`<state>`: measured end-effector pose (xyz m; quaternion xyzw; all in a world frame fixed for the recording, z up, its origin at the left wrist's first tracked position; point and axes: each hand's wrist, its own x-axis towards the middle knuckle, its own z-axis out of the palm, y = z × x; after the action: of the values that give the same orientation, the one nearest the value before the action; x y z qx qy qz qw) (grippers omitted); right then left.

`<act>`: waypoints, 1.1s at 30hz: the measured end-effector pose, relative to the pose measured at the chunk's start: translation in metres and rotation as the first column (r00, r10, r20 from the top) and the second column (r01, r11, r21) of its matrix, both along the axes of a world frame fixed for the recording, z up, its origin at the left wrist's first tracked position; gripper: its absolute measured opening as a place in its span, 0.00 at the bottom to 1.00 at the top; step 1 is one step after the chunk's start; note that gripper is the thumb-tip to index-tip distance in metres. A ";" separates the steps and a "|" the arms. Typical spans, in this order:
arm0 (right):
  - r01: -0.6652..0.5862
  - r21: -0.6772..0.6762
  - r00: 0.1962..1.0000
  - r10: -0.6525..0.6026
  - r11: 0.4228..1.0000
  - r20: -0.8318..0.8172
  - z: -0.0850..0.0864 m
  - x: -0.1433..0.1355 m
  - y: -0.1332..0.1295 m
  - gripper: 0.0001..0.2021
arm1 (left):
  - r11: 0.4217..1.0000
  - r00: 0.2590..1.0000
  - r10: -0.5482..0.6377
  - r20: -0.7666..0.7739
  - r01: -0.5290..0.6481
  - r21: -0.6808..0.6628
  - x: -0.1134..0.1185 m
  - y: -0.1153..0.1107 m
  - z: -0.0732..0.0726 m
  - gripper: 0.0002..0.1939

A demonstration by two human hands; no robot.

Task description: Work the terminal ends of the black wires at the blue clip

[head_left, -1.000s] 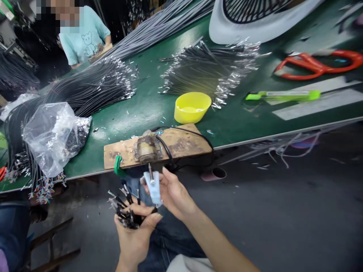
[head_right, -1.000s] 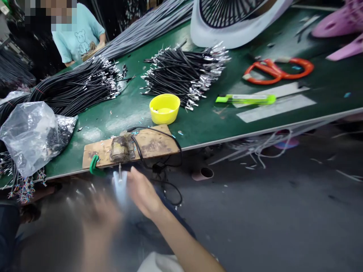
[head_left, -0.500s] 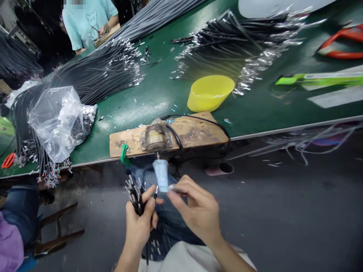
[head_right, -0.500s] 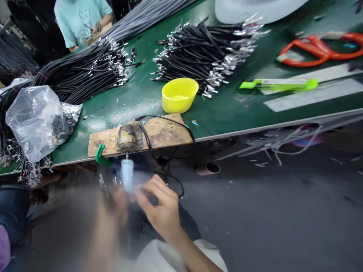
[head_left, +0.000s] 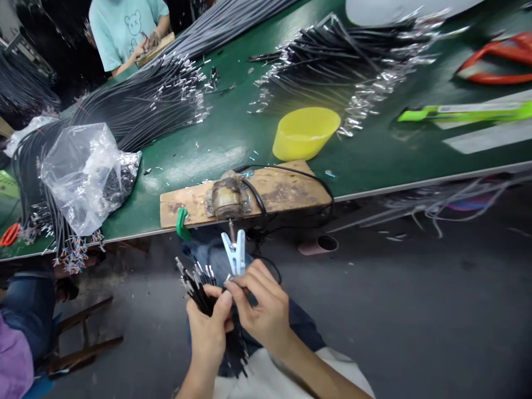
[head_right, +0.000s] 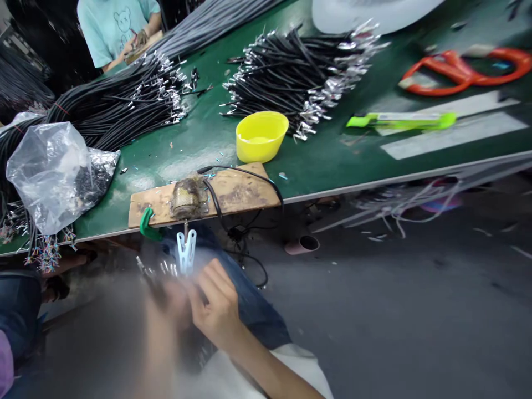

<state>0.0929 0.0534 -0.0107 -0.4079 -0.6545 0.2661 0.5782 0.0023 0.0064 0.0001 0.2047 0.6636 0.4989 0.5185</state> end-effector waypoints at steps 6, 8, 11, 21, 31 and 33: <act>-0.319 -0.316 0.931 0.234 0.893 -0.279 -0.002 0.004 0.005 0.14 | 1.000 0.998 -0.007 0.058 0.007 0.002 0.002 -0.002 -0.002 0.23; -0.428 -0.385 0.881 0.283 0.818 -0.379 -0.002 0.008 0.008 0.14 | 1.000 0.999 0.000 0.043 -0.001 0.007 -0.001 -0.002 -0.001 0.22; -0.459 -0.375 0.870 0.321 0.805 -0.375 -0.001 0.010 0.010 0.11 | 1.000 1.000 0.013 0.019 -0.013 0.009 -0.003 -0.002 -0.001 0.20; -0.327 -0.321 0.904 0.194 0.889 -0.382 -0.009 0.003 0.001 0.10 | 1.000 0.991 -0.027 0.134 0.028 -0.003 0.007 0.002 -0.002 0.26; -0.593 -0.450 0.750 0.257 0.668 -0.609 -0.006 0.013 0.008 0.14 | 0.991 0.986 -0.131 0.106 0.134 -0.014 -0.001 0.000 -0.010 0.26; -0.534 -0.476 0.795 0.221 0.699 -0.565 0.001 0.012 0.008 0.14 | 0.993 0.990 -0.119 0.072 0.120 0.001 -0.001 -0.003 -0.012 0.25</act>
<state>0.1051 0.0617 -0.0099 -0.3480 -0.4436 0.6701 0.4828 0.0017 0.0036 -0.0115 0.2252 0.6318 0.4730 0.5713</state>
